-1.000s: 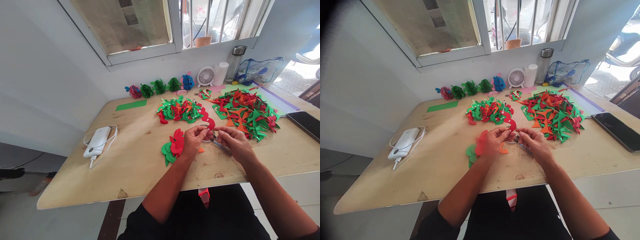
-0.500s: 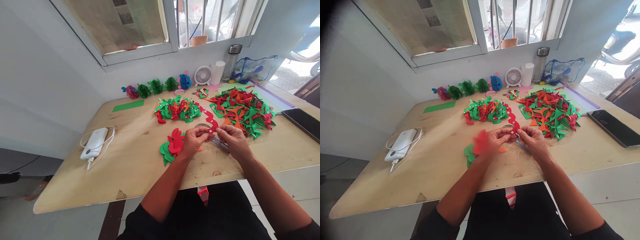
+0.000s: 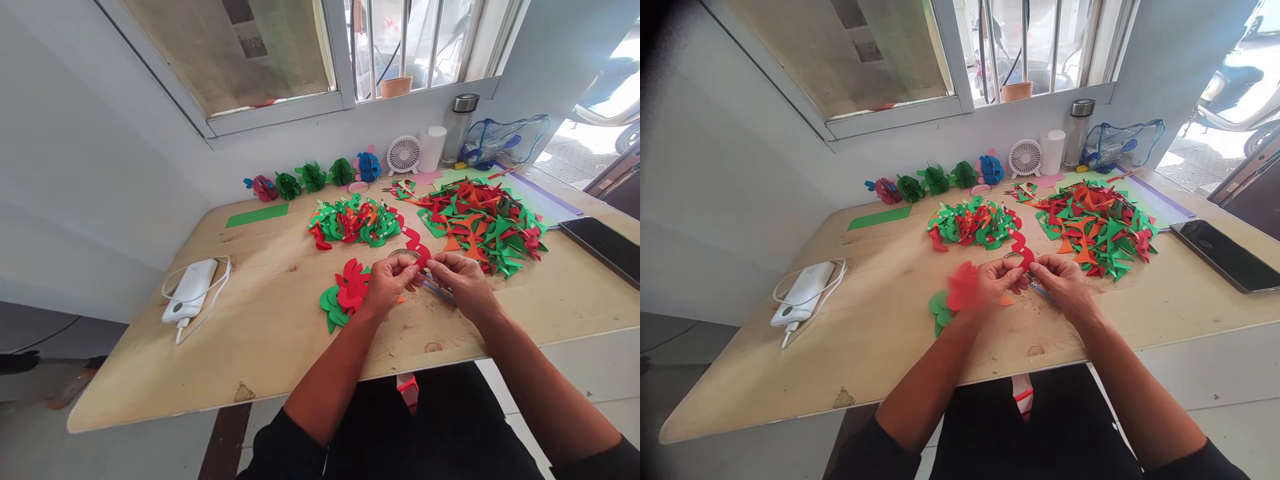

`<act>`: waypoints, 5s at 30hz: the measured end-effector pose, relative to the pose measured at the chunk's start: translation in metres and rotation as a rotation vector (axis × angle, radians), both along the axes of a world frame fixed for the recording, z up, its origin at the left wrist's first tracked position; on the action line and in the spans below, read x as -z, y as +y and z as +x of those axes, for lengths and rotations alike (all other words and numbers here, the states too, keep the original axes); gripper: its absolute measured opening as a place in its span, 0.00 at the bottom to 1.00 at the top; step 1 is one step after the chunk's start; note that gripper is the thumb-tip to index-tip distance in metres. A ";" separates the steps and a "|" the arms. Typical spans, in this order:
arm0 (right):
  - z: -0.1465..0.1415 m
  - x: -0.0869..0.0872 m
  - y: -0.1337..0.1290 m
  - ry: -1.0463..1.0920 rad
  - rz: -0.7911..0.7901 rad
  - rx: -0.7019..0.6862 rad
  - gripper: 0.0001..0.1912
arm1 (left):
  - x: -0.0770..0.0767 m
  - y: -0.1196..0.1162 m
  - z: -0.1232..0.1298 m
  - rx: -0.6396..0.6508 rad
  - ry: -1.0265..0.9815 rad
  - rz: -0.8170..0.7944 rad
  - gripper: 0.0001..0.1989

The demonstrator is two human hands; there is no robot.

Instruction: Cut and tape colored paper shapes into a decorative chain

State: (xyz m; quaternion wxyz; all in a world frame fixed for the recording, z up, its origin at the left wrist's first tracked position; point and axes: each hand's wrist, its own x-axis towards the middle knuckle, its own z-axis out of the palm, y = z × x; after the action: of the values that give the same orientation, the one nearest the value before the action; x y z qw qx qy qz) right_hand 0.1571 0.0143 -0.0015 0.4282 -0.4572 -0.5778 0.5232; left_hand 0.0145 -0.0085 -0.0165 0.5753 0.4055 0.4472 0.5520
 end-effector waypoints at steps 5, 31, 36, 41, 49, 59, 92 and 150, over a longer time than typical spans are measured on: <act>0.001 -0.002 -0.001 -0.036 0.047 0.014 0.16 | -0.005 -0.003 -0.002 0.021 0.017 0.009 0.13; -0.005 0.016 -0.006 -0.652 0.776 0.033 0.09 | -0.007 0.003 -0.003 -0.285 -0.062 -0.002 0.17; -0.007 0.017 -0.006 -0.682 0.846 0.007 0.09 | -0.009 0.001 -0.003 -0.290 -0.066 -0.007 0.15; -0.005 0.016 -0.007 -0.631 0.741 -0.003 0.10 | -0.008 0.001 -0.005 -0.261 -0.063 0.027 0.14; 0.001 0.016 0.001 -0.386 0.427 0.100 0.15 | 0.000 -0.003 -0.001 -0.135 0.171 0.164 0.13; -0.001 0.010 0.000 -0.108 0.179 0.003 0.14 | -0.001 -0.010 0.002 -0.044 0.451 0.236 0.14; -0.002 0.009 0.001 -0.099 0.136 0.059 0.13 | -0.004 -0.006 -0.004 -0.038 0.199 0.076 0.13; -0.005 0.019 0.044 -0.949 0.319 -0.177 0.08 | 0.010 0.005 -0.012 -0.066 0.210 -0.093 0.06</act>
State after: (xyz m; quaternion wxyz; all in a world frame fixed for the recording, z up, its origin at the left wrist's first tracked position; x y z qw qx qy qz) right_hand 0.1519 0.0579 -0.0201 0.1369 -0.5229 -0.8179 0.1973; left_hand 0.0024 -0.0039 -0.0267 0.5250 0.4190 0.5433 0.5036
